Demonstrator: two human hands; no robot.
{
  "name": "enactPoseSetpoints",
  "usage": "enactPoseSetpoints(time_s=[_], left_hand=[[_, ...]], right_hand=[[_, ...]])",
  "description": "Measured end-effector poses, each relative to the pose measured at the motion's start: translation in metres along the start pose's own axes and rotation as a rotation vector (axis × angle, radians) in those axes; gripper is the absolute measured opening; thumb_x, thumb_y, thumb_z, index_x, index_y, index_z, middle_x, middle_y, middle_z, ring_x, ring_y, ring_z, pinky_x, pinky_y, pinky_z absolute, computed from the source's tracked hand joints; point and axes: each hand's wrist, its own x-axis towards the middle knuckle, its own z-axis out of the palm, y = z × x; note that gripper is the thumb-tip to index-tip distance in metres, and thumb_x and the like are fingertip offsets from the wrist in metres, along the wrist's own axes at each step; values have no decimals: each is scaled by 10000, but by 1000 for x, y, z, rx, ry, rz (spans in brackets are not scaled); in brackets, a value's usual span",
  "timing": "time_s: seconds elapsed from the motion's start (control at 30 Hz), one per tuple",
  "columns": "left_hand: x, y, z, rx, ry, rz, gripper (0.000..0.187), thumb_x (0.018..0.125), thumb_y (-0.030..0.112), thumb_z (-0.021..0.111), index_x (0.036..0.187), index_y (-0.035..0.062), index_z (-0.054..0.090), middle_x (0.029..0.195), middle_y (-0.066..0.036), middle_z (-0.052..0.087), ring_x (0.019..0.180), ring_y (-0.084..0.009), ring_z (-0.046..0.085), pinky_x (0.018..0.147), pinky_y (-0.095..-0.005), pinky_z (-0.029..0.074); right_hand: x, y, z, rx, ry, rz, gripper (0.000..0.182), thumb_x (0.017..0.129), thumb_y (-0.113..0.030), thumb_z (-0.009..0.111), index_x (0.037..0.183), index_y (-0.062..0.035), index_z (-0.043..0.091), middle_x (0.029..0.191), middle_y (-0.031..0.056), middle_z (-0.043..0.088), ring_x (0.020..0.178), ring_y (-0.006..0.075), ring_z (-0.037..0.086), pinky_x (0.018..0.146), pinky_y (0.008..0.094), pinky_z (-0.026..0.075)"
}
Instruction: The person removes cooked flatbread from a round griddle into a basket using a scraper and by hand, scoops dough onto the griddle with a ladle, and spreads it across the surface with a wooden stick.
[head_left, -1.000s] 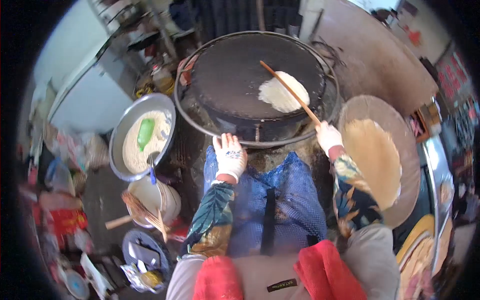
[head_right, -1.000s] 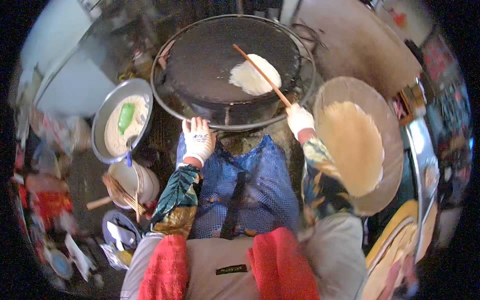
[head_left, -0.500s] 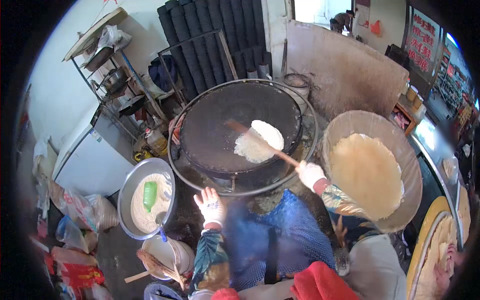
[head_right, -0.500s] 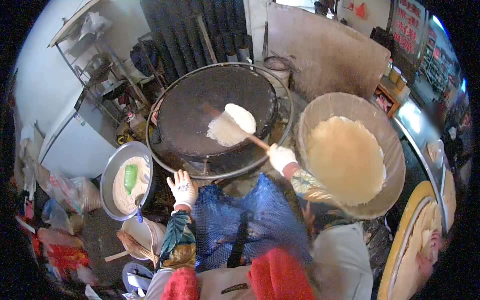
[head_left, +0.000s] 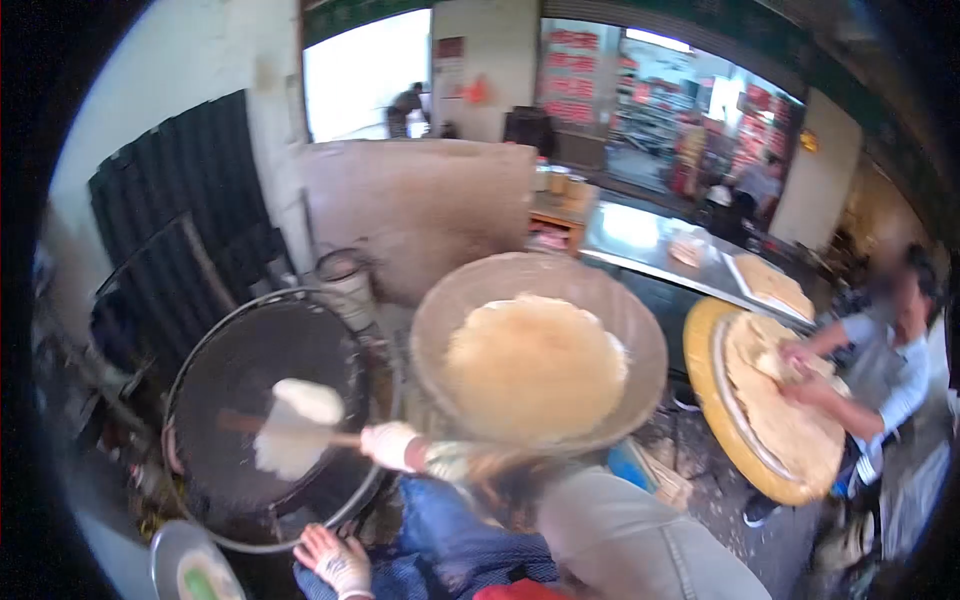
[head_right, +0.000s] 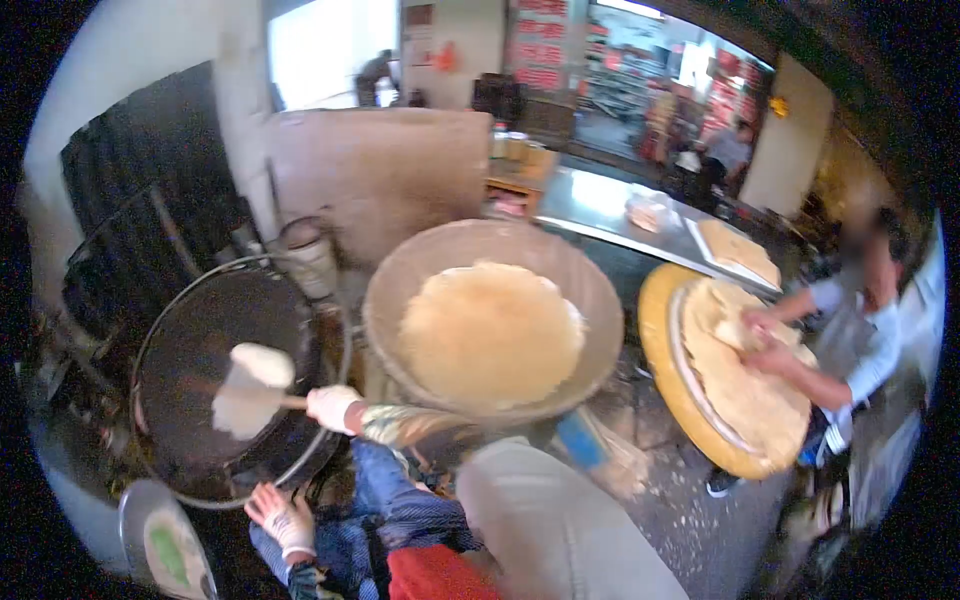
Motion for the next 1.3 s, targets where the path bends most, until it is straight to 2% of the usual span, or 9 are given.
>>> enactPoseSetpoints(time_s=[0.03,0.13,0.57,0.7,0.73,0.77,0.87,0.93,1.3], left_hand=[[2,-5,-6,-157,-430,-123,746,802,337,588,1369,-97,371,1453,-276,350,1405,-398,233,1161,-553,36],[-6,-22,-6,-98,-444,-92,724,824,325,554,1379,-94,352,1445,-272,359,1390,-393,264,1157,-560,55],[3,-65,30,-42,-276,-144,541,792,308,625,1213,-22,542,1297,-196,521,1258,-321,434,1117,-526,185],[14,-74,-7,-16,-214,-85,477,750,343,656,1113,40,602,1197,-125,588,1182,-280,484,1078,-497,233],[25,-72,-22,-15,-392,-169,459,748,353,650,1086,43,611,1187,-111,597,1171,-270,488,1074,-495,233],[25,-77,-19,-38,-354,-172,448,749,346,644,1080,46,612,1192,-103,595,1157,-261,493,1070,-507,233],[15,-92,2,-43,-295,-221,485,772,316,619,1141,2,596,1273,-147,555,1230,-296,456,1100,-563,195],[11,-97,5,-38,-304,-247,498,780,299,609,1166,-14,584,1307,-164,531,1262,-314,432,1107,-583,179],[21,-130,10,108,-393,-439,423,807,228,524,1161,12,605,1236,-137,569,1199,-279,473,1101,-573,181]], right_hand=[[11,15,12,2,11,42,206,904,-198,507,987,-66,643,809,116,677,835,229,674,683,385,548],[24,37,19,-31,113,147,261,907,-258,512,1006,-57,646,839,154,695,799,311,683,717,429,546],[20,16,11,21,86,-59,231,880,-239,558,870,-49,689,796,155,697,773,308,690,671,428,551],[44,52,38,-272,639,-202,129,807,-175,593,696,-112,575,594,24,557,599,188,622,490,352,504],[46,48,28,-271,358,-339,171,861,-184,560,721,-89,587,623,60,584,604,215,626,514,371,511],[28,11,-5,112,112,1,248,914,-234,520,774,-50,612,699,107,631,643,268,640,572,401,529],[5,10,8,-92,-75,-73,286,929,-271,498,984,-7,593,791,193,647,737,340,664,682,462,531],[18,41,18,-450,25,-66,278,936,-308,475,908,-61,599,737,169,659,708,327,666,671,474,534],[43,58,16,-310,182,81,368,957,-383,445,966,-35,563,845,290,635,800,479,608,724,556,469]])
